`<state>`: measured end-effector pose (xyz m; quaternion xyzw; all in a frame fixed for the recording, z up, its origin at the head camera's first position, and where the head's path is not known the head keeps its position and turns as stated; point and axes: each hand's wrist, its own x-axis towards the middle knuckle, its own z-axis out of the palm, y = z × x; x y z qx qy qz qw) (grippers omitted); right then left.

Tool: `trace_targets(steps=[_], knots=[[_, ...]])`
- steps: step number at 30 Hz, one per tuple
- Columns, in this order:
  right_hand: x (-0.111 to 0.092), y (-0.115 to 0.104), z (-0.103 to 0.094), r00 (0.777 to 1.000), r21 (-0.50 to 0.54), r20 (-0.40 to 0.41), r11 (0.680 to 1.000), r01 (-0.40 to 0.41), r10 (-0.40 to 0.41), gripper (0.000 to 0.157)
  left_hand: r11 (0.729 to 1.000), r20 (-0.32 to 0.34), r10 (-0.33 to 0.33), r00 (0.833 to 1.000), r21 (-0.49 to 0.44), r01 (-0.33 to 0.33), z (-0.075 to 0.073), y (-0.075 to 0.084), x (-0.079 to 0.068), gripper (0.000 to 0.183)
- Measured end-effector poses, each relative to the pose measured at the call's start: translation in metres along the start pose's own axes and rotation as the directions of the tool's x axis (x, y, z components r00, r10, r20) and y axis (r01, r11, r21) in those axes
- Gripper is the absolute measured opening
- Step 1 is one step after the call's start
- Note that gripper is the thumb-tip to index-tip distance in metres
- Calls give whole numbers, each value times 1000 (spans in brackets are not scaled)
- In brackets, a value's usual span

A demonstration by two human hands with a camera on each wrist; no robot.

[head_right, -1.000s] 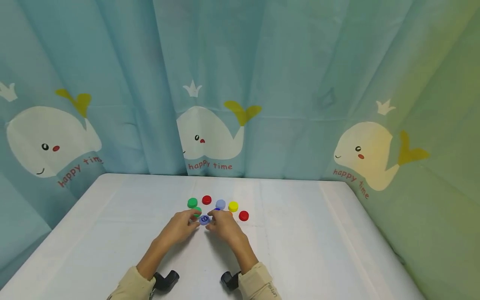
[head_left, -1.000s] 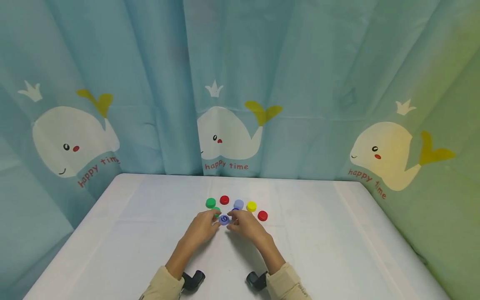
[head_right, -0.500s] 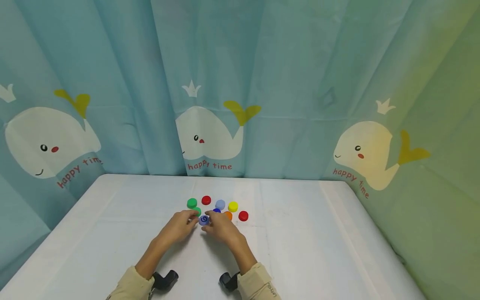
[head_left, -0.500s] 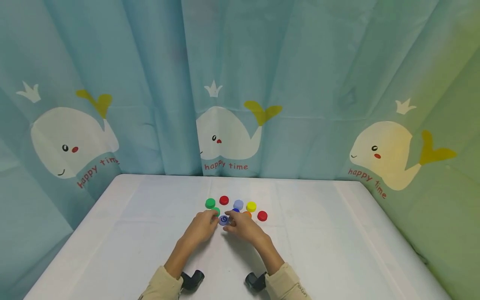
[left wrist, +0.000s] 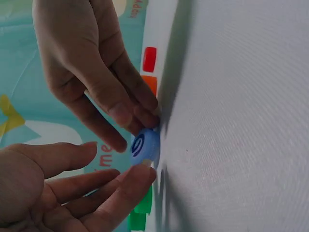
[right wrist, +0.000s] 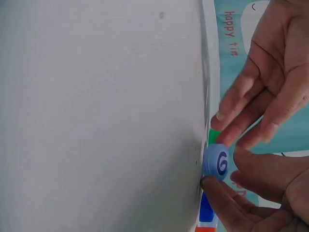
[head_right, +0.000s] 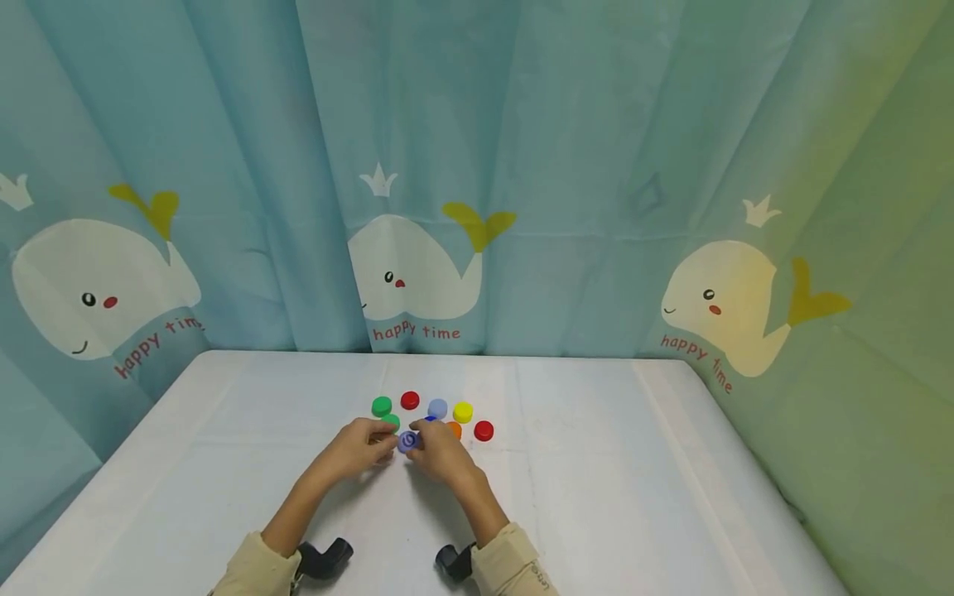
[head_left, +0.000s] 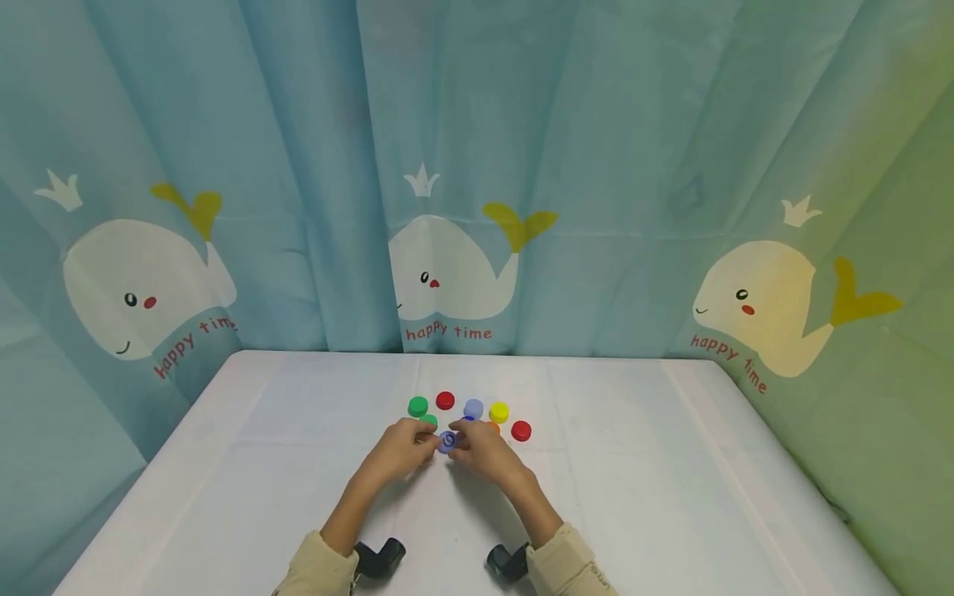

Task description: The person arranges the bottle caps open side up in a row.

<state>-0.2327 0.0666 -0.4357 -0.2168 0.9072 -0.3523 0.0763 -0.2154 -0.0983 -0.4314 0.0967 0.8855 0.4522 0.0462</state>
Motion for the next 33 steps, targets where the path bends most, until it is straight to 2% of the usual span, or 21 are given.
trace_targets(steps=[4, 9, 13, 19, 24, 28, 31, 33], knots=[[0, 1, 2, 999, 15, -40, 1000, 18, -17, 34, 1000, -27, 2, 1000, -11, -3, 0, 2, -2, 32], [0, -2, 2, 994, 71, -106, 997, 13, -6, 34, 1000, -126, 29, 992, -8, -30, 0, 5, -2, 28], [0, -4, 1, 990, 108, -141, 994, -2, 18, 32, 999, -176, 26, 984, -43, -34, 0, 7, -2, 27], [0, -2, 1, 985, 97, -171, 994, 51, -34, 27, 991, -225, 20, 974, -125, -49, -1, 7, -2, 28], [-1, 0, 2, 978, 124, -199, 988, 95, -69, 14, 973, -219, -18, 976, -228, -33, -2, 2, -1, 27], [-1, 0, 1, 966, 137, -214, 975, 177, -145, 10, 969, -204, -26, 979, -247, -26, -6, 0, -1, 24], [-2, -2, 0, 953, 130, -228, 964, 232, -199, 11, 970, -159, -21, 987, -241, -19, -12, -1, -1, 30], [-2, -3, 0, 945, 123, -240, 959, 256, -222, 12, 966, -107, -6, 994, -259, -22, -18, -2, -1, 32]])
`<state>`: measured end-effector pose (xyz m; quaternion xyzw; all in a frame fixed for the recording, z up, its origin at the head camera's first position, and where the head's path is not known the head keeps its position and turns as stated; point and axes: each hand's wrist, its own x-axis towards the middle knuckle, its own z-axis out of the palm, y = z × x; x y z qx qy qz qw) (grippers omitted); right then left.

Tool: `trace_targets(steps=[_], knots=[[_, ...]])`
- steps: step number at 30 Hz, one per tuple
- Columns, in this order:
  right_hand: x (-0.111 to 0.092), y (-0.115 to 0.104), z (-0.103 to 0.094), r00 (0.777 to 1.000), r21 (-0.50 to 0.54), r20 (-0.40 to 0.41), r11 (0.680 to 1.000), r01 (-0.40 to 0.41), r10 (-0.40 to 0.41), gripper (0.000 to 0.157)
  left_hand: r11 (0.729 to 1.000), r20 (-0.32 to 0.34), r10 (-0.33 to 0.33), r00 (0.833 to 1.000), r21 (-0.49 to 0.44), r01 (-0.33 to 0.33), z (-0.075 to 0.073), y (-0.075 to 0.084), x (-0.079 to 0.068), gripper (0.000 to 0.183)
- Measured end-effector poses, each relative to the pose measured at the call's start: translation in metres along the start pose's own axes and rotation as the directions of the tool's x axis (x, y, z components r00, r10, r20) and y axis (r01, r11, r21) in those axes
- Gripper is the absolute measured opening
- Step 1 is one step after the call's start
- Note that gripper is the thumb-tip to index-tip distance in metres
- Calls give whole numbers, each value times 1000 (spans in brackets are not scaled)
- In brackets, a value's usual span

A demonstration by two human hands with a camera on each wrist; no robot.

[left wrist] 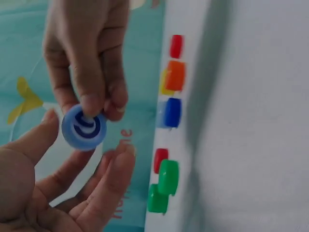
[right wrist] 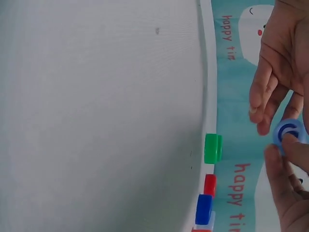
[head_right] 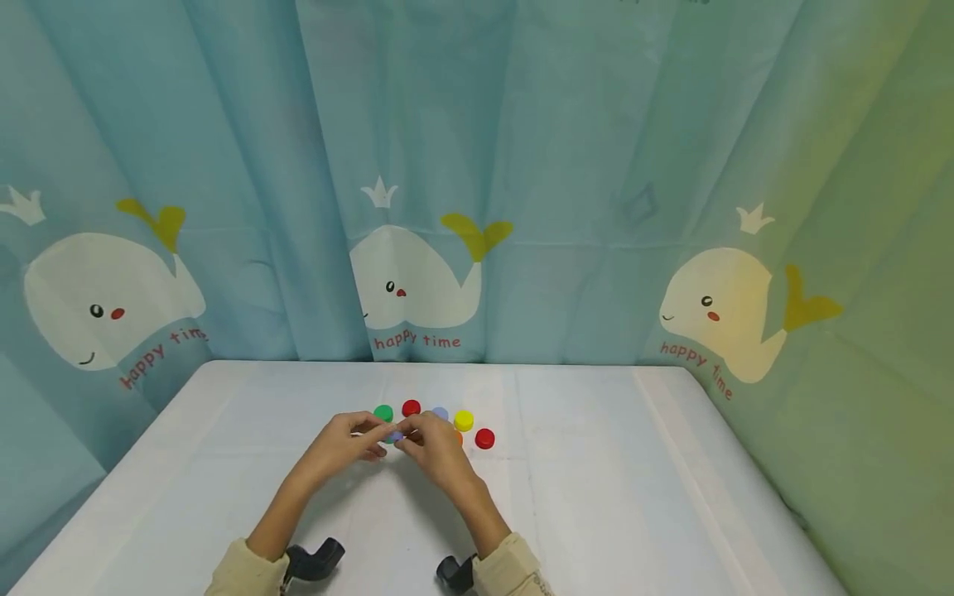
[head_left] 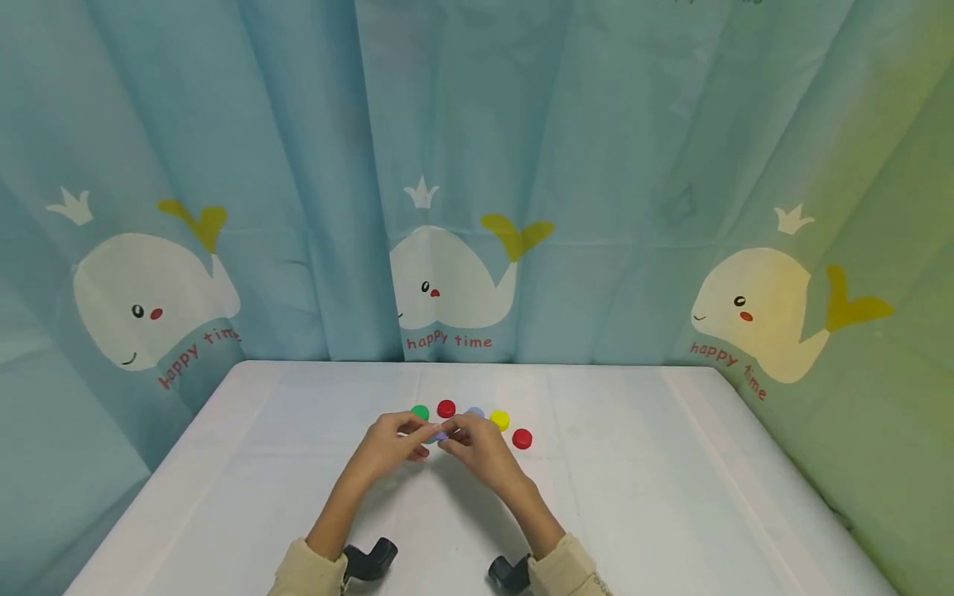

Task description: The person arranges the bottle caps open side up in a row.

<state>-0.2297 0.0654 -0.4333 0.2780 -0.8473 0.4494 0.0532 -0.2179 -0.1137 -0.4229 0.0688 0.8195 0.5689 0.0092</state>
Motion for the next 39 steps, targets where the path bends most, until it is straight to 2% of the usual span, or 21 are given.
trace_targets(steps=[3, 6, 10, 14, 19, 23, 26, 30, 35, 39], knots=[[-1, -1, 0, 1000, -7, 4, 1000, 12, -12, 14, 1000, 79, 17, 997, -24, -15, -6, -1, -1, 33], [-1, -1, -1, 999, 2, 41, 1000, 6, -6, 14, 999, 121, 26, 992, -28, -23, -9, -1, -1, 29], [0, -1, -4, 996, 40, 87, 999, -4, 1, 14, 1000, 138, 21, 990, -20, -18, -11, -1, -2, 31], [0, 1, -7, 993, 57, 116, 998, -35, 28, 21, 999, 161, 46, 986, -26, -42, -12, 0, -4, 36], [1, 3, -8, 980, 21, 190, 998, -59, 54, 31, 998, 174, 64, 983, 15, -67, -13, 2, -5, 33], [1, 3, -7, 974, -15, 224, 999, -43, 46, 30, 995, 171, 52, 984, 70, -65, -11, 1, -5, 30], [0, 3, -6, 970, -22, 238, 999, -41, 45, 27, 996, 199, 44, 979, 67, -59, -11, 0, -4, 29], [-2, 1, -5, 958, -35, 280, 998, -51, 59, 23, 996, 280, 37, 959, 63, -57, -13, -2, -5, 25], [-5, -1, -2, 941, -78, 331, 996, -51, 75, 24, 990, 361, 17, 932, 124, -67, -16, -2, -7, 17], [-7, -2, 0, 926, -119, 362, 991, -65, 104, 24, 981, 402, 13, 916, 174, -90, -16, -3, -8, 13]])
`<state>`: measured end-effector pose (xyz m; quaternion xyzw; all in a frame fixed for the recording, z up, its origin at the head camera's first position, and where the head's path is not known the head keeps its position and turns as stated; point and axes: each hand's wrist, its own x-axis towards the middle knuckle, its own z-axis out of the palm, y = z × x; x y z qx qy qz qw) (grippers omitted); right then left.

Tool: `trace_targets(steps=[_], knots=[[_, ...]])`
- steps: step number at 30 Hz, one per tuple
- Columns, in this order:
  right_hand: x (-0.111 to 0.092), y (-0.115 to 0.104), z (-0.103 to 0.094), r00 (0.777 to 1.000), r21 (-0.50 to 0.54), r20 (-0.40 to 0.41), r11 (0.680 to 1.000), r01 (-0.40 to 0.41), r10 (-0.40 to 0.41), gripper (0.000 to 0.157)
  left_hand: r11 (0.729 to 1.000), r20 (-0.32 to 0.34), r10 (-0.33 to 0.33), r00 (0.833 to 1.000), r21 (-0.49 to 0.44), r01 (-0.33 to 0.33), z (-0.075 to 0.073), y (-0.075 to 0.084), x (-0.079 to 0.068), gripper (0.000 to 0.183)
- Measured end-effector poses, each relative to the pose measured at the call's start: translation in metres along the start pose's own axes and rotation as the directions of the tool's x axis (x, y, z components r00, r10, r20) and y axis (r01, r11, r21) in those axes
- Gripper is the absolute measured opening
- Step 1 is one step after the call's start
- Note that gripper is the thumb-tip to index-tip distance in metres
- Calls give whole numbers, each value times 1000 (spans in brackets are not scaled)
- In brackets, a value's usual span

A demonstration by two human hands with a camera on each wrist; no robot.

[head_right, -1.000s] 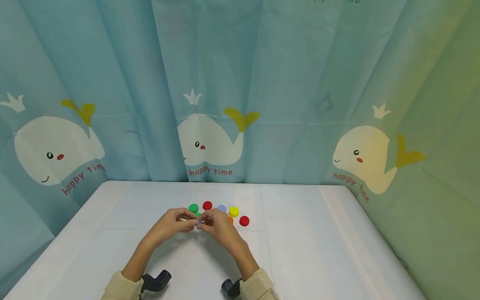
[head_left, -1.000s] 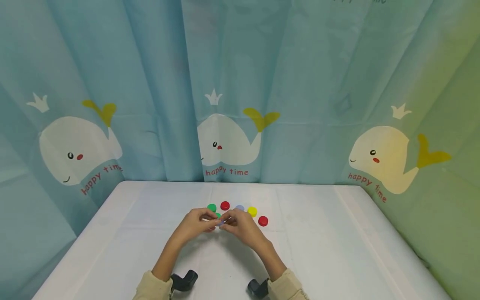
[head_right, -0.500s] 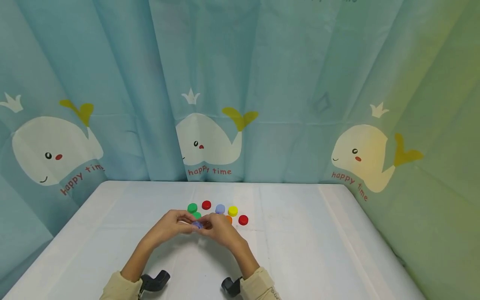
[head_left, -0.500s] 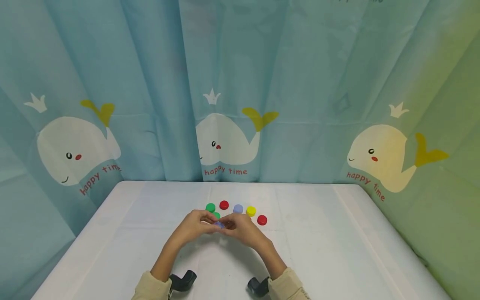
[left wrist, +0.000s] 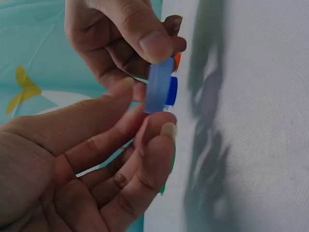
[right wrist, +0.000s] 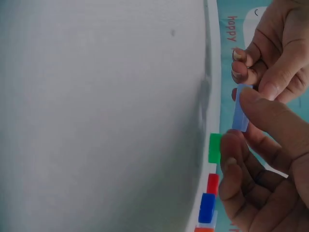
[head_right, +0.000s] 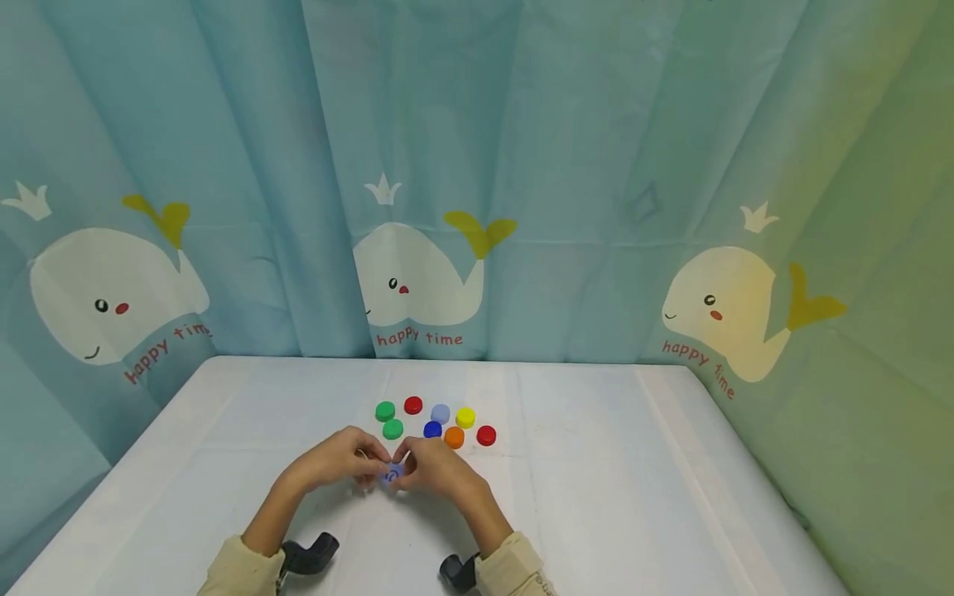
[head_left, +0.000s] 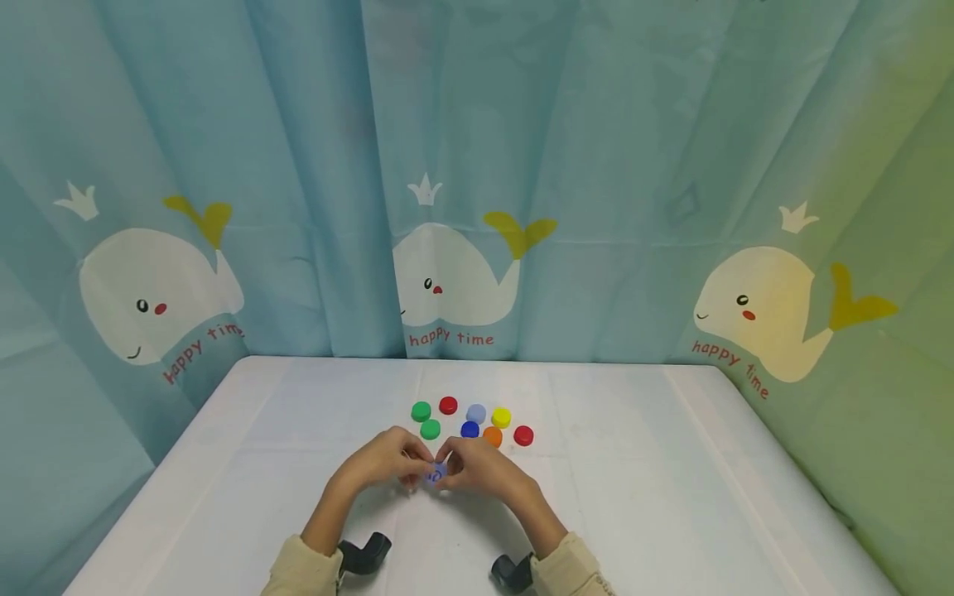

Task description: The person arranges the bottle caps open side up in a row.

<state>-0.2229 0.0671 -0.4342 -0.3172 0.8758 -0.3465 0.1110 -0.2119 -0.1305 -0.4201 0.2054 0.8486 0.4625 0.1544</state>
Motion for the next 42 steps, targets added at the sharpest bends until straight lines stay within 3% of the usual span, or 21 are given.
trace_targets(steps=[4, 13, 25, 34, 38, 42], knots=[[-1, -2, 3, 999, -8, 18, 1000, -30, 30, 25, 1000, 13, -13, 1000, 24, 13, 3, 0, 1, 10], [-5, -6, 5, 986, -37, 89, 990, -138, 141, 26, 993, -18, -112, 994, 40, 113, 13, 3, 1, 3], [-3, -7, 10, 981, -59, 87, 984, -167, 172, 27, 990, -44, -133, 990, 41, 135, 15, 5, -3, 9], [-4, -6, 0, 974, -28, 110, 981, -194, 196, 35, 990, -30, -131, 991, 47, 132, 13, 6, -3, 14], [-6, 1, -9, 982, -5, 88, 986, -165, 165, 30, 987, -66, -139, 988, 77, 144, 12, 10, -2, 20], [-8, 8, -21, 992, 26, -4, 992, -123, 123, 22, 991, -119, -110, 987, 63, 118, 12, 15, 2, 28]])
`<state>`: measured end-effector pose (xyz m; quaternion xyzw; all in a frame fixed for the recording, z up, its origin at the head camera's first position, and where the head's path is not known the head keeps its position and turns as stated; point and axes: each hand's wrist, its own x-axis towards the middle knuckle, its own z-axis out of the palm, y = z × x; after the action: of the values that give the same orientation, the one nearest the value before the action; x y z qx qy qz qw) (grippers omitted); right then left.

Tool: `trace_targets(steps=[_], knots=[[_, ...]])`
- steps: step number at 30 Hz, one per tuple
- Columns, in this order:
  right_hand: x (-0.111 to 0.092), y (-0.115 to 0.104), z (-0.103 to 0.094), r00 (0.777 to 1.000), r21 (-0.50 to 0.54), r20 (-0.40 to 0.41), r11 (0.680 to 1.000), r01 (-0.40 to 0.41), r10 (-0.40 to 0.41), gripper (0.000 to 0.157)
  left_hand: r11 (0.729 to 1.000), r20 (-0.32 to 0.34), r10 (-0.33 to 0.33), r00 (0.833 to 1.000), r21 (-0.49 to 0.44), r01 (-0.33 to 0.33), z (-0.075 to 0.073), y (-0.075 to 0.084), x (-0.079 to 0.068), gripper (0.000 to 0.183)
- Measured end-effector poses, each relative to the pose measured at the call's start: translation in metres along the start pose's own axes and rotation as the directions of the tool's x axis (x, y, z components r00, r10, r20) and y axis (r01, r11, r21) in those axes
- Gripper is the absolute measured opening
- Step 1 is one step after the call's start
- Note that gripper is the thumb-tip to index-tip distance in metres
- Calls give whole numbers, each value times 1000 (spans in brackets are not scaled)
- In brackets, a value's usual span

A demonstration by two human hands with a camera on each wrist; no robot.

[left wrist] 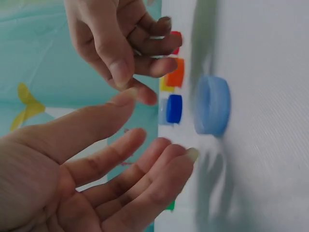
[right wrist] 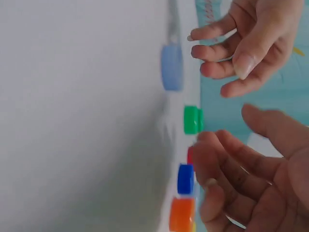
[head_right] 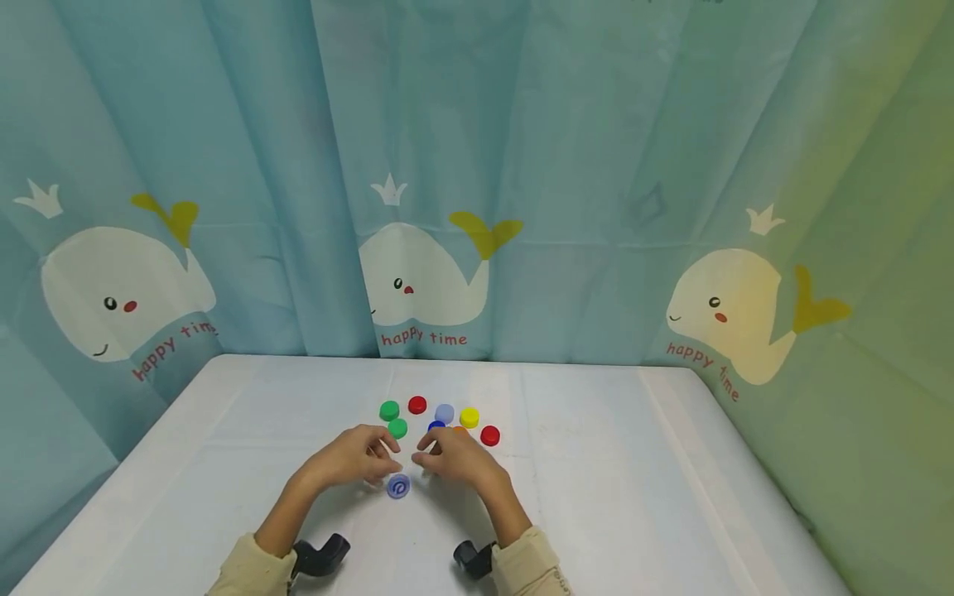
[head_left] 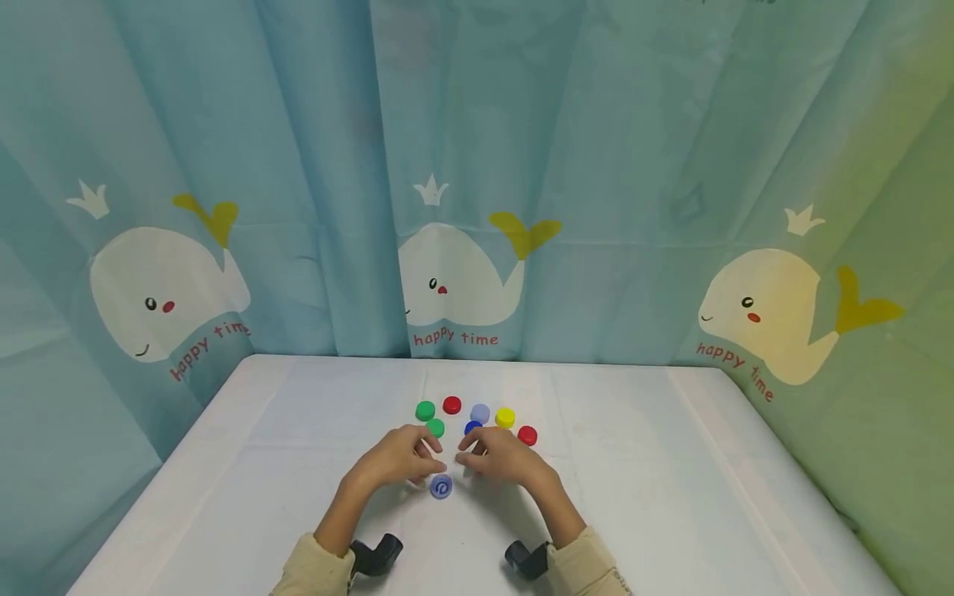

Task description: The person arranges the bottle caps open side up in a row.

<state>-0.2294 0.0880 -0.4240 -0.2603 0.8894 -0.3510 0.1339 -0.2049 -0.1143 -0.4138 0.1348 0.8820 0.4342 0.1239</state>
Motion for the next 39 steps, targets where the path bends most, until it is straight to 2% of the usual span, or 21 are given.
trace_targets(steps=[3, 7, 10, 16, 23, 29, 39], knots=[[-2, 4, -10, 995, 3, -96, 1000, 10, -10, 15, 999, -78, 46, 996, -9, -46, 2, 3, 5, 28], [-2, 11, -19, 978, -23, -206, 1000, 9, -13, 10, 991, -208, 131, 969, 63, -121, 6, 7, 15, 16], [-1, 15, -23, 962, -19, -272, 1000, -18, 12, 12, 982, -245, 170, 955, 119, -144, 9, 10, 21, 21], [1, 19, -22, 944, -3, -316, 995, -98, 92, 21, 985, -245, 141, 959, 129, -112, 15, 12, 24, 23], [3, 21, -16, 936, -159, -311, 963, -219, 162, 22, 989, -268, 115, 957, 121, -85, 21, 10, 25, 22], [4, 25, -10, 936, -221, -320, 950, -222, 144, 24, 993, -242, 87, 966, 97, -66, 26, 10, 23, 22], [5, 27, -4, 935, -255, -328, 939, -229, 139, 27, 991, -206, 100, 973, 105, -80, 30, 6, 21, 20]])
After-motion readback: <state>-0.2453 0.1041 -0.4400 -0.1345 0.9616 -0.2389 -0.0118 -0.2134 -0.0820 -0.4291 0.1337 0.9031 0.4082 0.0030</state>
